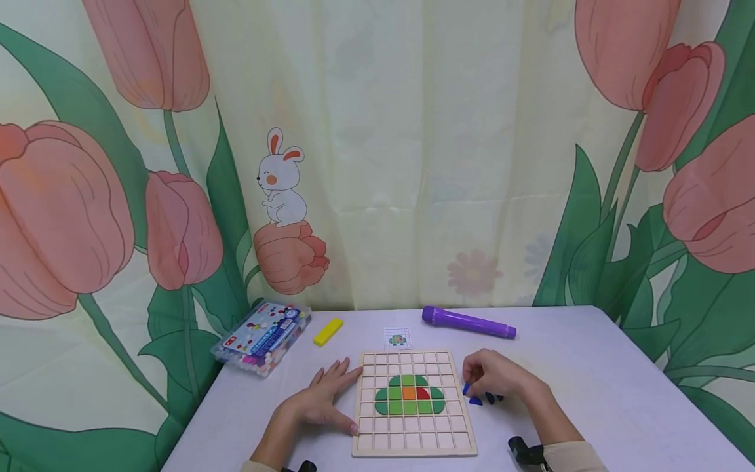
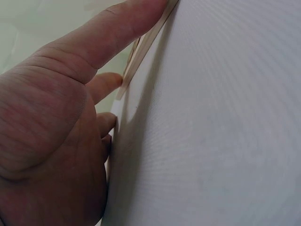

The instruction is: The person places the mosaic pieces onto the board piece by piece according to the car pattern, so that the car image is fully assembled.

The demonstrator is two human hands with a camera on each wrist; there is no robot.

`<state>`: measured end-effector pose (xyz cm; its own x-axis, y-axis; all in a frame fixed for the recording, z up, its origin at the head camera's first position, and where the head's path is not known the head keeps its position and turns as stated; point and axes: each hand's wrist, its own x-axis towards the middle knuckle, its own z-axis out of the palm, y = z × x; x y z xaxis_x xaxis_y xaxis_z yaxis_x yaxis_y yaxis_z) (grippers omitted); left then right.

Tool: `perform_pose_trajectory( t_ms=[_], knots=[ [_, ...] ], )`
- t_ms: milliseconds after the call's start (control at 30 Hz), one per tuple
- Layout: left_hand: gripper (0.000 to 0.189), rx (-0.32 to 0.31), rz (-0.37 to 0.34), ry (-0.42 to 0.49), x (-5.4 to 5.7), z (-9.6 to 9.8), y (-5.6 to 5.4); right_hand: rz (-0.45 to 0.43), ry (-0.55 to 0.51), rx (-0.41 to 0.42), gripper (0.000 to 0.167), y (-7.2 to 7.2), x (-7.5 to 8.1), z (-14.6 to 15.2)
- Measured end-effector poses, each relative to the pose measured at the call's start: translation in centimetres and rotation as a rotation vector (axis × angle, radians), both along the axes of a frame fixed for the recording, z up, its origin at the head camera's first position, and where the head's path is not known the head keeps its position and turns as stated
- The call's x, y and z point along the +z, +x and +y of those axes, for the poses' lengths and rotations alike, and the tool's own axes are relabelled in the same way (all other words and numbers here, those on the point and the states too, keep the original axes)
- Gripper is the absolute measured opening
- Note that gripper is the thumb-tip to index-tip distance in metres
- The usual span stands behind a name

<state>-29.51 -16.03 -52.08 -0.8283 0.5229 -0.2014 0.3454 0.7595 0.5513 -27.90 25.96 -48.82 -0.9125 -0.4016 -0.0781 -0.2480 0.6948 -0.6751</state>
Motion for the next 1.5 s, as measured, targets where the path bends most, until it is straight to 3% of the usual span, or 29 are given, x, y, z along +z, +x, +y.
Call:
perform_pose_trajectory(
  t_ms=[500,900,1500],
  knots=[
    [0.115,0.006,-0.009,0.002,0.0,0.1,-0.1,-0.035,-0.075,0.04,0.016,-0.2,-0.1,0.0],
    [0.115,0.005,-0.011,0.007,-0.1,0.0,0.0,-0.036,-0.158,0.002,0.006,-0.3,0.5,-0.4],
    [0.116,0.008,-0.011,0.003,0.2,0.1,0.1,0.016,-0.261,0.119,0.013,0.2,1.9,-3.4]
  ],
)
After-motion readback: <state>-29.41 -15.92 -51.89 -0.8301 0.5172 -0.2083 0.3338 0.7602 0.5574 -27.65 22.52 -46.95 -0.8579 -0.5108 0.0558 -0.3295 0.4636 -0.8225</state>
